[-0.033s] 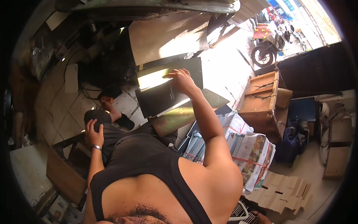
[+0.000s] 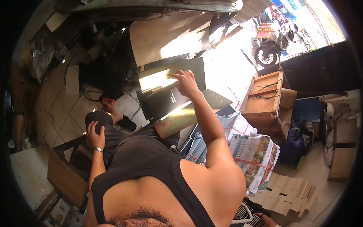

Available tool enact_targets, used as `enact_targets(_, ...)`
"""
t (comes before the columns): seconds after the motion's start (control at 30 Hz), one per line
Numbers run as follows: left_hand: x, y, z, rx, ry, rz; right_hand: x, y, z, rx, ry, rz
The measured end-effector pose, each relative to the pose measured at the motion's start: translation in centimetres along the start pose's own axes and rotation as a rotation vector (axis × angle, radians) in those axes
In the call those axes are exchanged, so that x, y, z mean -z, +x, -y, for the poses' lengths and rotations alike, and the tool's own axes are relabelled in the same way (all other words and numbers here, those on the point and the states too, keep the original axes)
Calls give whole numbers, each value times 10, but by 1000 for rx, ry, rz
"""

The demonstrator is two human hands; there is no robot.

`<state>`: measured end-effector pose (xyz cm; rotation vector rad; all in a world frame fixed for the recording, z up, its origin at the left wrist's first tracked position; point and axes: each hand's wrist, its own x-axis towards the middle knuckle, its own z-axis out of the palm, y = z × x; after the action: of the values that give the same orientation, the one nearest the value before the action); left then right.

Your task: The person takes printed booklets from a machine and stacks them together onto a pile by hand.

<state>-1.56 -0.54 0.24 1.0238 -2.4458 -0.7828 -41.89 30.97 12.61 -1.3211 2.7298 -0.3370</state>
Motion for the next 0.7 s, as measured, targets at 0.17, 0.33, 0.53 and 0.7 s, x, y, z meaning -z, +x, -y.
enact_targets(0.17, -1, 3, -3, 3, 62, 9, -69, -59, -74, -586, 303, -290)
enact_targets(0.33, -3, -2, 3, 8, 92, 16, -92, -82, -76, -713, 429, -269)
enact_targets(0.53, -1, 1, -2, 9, 110, 13, -94, -78, -74, -795, 529, -213)
enact_targets(0.7, 7, 0, -14, 76, 118, 55, -77, -61, -90, -564, 445, -226)
